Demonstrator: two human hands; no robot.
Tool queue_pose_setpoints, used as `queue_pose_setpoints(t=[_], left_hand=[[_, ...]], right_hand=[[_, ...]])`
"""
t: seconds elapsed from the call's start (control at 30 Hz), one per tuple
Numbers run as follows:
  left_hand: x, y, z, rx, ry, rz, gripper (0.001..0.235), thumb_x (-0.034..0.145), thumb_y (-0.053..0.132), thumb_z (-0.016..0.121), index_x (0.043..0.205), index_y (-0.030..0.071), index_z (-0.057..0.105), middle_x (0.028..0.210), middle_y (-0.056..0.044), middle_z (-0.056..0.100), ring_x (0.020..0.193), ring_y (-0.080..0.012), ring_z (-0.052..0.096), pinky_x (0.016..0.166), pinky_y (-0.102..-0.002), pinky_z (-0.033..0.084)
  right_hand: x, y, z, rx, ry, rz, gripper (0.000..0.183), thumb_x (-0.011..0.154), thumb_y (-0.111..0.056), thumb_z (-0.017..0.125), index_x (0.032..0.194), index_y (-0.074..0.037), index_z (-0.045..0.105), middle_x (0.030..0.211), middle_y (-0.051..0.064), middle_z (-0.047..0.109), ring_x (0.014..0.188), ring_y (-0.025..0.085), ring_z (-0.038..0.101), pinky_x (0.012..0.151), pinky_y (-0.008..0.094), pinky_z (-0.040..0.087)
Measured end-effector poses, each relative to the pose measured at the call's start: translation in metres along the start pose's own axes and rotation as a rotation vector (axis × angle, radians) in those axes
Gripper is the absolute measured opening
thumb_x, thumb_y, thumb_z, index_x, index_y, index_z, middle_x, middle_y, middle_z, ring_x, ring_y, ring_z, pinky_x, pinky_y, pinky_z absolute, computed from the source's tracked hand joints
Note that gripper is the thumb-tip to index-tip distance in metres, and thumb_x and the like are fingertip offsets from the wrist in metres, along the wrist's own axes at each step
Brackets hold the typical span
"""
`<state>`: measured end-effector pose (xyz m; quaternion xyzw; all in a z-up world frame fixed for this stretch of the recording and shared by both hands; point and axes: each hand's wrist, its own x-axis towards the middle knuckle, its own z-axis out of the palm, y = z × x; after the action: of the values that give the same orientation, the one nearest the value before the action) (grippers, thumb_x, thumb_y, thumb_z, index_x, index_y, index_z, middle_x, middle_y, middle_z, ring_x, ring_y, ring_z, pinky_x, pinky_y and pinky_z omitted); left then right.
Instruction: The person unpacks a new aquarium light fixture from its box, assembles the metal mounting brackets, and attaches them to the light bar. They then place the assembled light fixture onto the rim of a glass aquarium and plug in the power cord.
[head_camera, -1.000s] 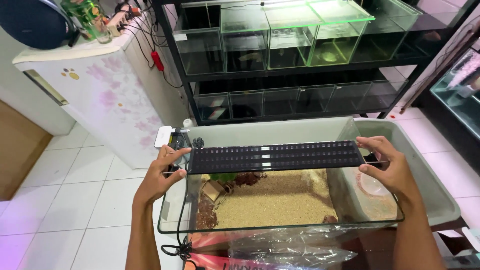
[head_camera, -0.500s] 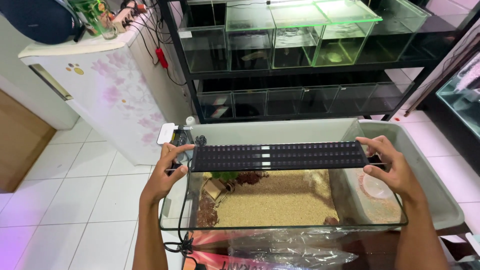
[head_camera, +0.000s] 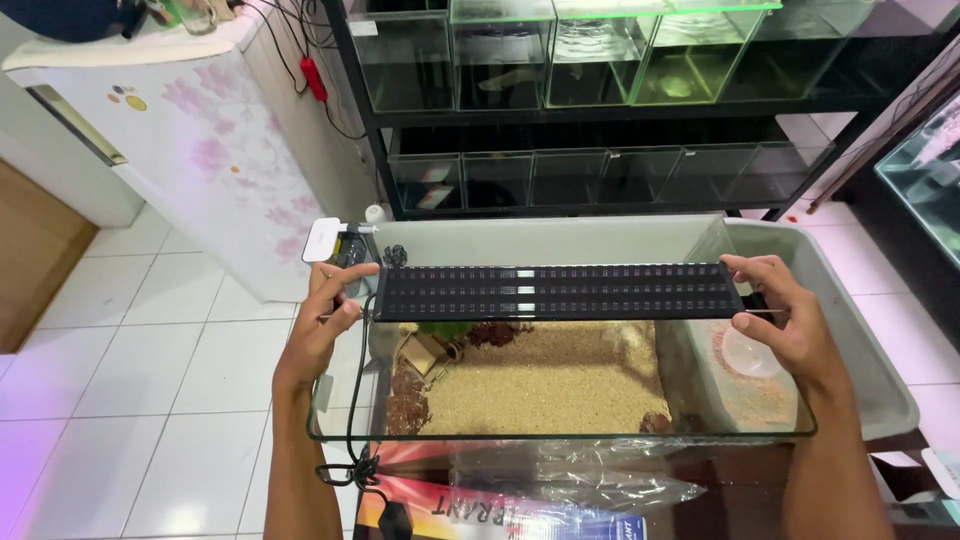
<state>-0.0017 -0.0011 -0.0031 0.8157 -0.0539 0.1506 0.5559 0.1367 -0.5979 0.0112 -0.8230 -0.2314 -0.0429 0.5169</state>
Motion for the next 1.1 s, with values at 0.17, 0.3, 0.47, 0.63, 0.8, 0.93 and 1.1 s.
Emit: queue_pose_setpoints(t=[0.17,0.3,0.47,0.63,0.8,0.93,1.1], left_hand=[[-0.002,-0.008,0.002,-0.046,0.039,0.02,0.06,0.106,0.046,0.059,0.156,0.013,0.067,0.109,0.0,0.035,0.096,-0.013,0.042,0.087,-0.025,0.043],[-0.012,-0.005,-0.003,-0.045,0.027,-0.009,0.06,0.105,0.041,0.063,0.159,0.014,0.066,0.106,0.002,0.036,0.098,-0.0152,0.042,0.092,-0.027,0.039],[-0.012,-0.011,0.0,-0.062,0.081,0.032,0.058,0.101,0.042,0.069,0.151,0.013,0.072,0.108,0.001,0.037,0.098,-0.0142,0.043,0.09,-0.026,0.035],[-0.01,-0.015,0.003,-0.184,0.101,0.033,0.064,0.1,0.045,0.072,0.151,0.007,0.071,0.108,0.0,0.035,0.096,-0.014,0.039,0.08,-0.024,0.037],[-0.009,-0.02,0.003,-0.304,0.087,0.045,0.054,0.103,0.03,0.072,0.15,0.004,0.07,0.11,0.0,0.037,0.094,-0.0114,0.04,0.071,-0.023,0.038],[-0.009,-0.021,0.003,-0.264,0.096,0.057,0.053,0.103,0.033,0.072,0.149,0.008,0.071,0.11,0.0,0.038,0.095,-0.0128,0.04,0.075,-0.024,0.041],[-0.022,-0.003,0.007,-0.219,0.169,0.048,0.079,0.098,0.052,0.07,0.16,0.006,0.056,0.156,-0.008,0.058,0.147,-0.0244,0.054,0.127,-0.04,0.041]], right_hand=[[-0.001,-0.003,0.001,0.034,0.003,0.016,0.072,0.089,-0.025,0.073,0.157,-0.005,0.064,0.133,0.01,0.051,0.126,0.022,0.054,0.098,0.034,0.049],[0.0,0.0,0.002,0.034,0.002,-0.035,0.071,0.09,-0.026,0.074,0.157,-0.005,0.063,0.136,0.011,0.056,0.132,0.024,0.057,0.111,0.036,0.048],[-0.004,-0.01,0.004,0.033,0.026,0.021,0.07,0.088,-0.023,0.074,0.156,-0.006,0.065,0.136,0.012,0.057,0.131,0.025,0.058,0.104,0.038,0.05],[-0.003,-0.008,0.002,0.021,0.015,0.018,0.071,0.089,-0.021,0.074,0.158,-0.007,0.064,0.136,0.011,0.054,0.13,0.025,0.057,0.103,0.039,0.051],[-0.002,0.005,-0.001,-0.009,0.005,-0.04,0.071,0.091,-0.024,0.074,0.159,-0.007,0.063,0.135,0.01,0.055,0.131,0.022,0.056,0.106,0.035,0.046],[-0.004,-0.01,0.003,0.003,0.023,-0.003,0.069,0.091,-0.024,0.073,0.157,-0.007,0.064,0.136,0.011,0.058,0.133,0.025,0.057,0.112,0.041,0.05],[-0.007,-0.017,0.005,-0.006,0.058,0.106,0.073,0.09,-0.025,0.073,0.159,-0.009,0.056,0.159,0.013,0.061,0.152,0.031,0.055,0.125,0.045,0.044]])
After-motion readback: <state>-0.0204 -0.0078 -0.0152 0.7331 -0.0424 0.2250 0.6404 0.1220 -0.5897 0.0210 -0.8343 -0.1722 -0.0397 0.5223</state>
